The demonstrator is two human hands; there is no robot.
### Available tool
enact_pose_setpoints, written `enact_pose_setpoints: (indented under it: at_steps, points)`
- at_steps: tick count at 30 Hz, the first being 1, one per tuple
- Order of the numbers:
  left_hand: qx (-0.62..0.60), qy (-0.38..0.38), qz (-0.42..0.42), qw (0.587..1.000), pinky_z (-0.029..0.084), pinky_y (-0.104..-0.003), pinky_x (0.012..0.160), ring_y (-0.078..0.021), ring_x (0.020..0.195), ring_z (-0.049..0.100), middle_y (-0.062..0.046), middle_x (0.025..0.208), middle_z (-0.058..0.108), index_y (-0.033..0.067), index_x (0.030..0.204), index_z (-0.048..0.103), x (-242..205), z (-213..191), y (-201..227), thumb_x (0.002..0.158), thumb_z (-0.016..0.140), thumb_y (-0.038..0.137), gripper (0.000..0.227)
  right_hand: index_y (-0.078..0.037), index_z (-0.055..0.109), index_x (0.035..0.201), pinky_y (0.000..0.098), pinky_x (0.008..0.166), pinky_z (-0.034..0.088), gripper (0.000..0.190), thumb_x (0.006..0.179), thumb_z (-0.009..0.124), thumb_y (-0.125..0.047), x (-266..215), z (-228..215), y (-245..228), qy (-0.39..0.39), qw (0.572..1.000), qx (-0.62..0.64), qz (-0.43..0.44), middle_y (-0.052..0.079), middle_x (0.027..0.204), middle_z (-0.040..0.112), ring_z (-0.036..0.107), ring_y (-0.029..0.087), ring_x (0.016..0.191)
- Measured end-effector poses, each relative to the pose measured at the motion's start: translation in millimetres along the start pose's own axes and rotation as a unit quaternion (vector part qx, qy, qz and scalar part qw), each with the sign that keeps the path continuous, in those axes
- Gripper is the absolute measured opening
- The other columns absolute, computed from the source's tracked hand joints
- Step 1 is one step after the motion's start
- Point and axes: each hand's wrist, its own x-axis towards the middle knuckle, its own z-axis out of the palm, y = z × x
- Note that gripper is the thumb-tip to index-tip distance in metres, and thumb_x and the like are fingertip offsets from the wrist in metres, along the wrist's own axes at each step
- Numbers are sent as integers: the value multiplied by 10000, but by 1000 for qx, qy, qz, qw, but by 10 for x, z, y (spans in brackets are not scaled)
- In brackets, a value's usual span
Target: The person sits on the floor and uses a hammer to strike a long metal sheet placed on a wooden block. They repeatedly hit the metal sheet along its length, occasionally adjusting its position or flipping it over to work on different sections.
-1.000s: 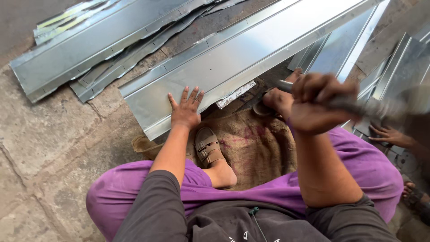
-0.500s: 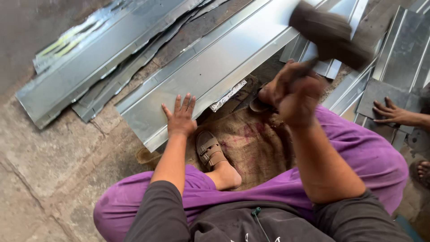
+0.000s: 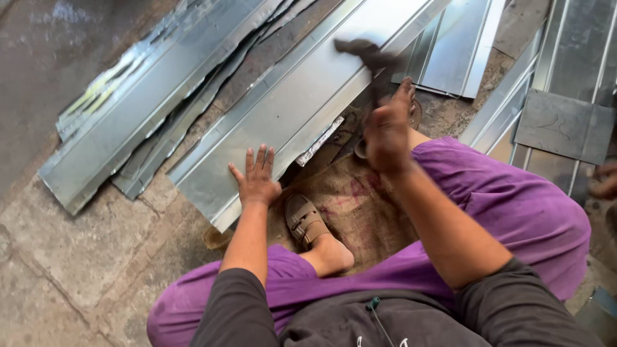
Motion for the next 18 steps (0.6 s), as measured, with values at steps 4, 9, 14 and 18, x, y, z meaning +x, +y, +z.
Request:
enact_pose_setpoints:
  at_steps: [4,9,14,18]
  points:
    - [-13,9,0,1000,-79,-703,1208,-178,1595,-10,149,1727,-40,364,1645,33,-8,-11,0,799,539,236,994,-44,602,933,454,647,488,450,1158,477,-413,87,-212,-435,19,985,105,-136,162,810,615,589,315,722]
    - [-11,15,1,1000,-63,-702,1221,-170,1600,5,153,1728,-19,371,1641,56,-53,-26,21,807,550,264,975,-48,634,959,483,673,502,494,1151,454,-466,-226,35,48,-28,984,-151,-95,213,829,653,625,374,772]
    - [0,20,-5,1000,-53,-722,1198,-187,1594,13,140,1729,-17,362,1645,54,-12,-21,25,792,557,254,997,-48,651,937,509,682,507,568,1172,420,-510,-257,163,215,-111,918,-375,57,234,821,664,633,413,804]
    - [3,28,-2,1000,-44,-738,1193,-192,1602,18,136,1739,-5,367,1658,60,11,51,6,803,551,238,994,-77,586,884,451,589,452,567,1137,359,-530,-154,7,-107,-108,986,-124,-9,91,702,548,541,222,648]
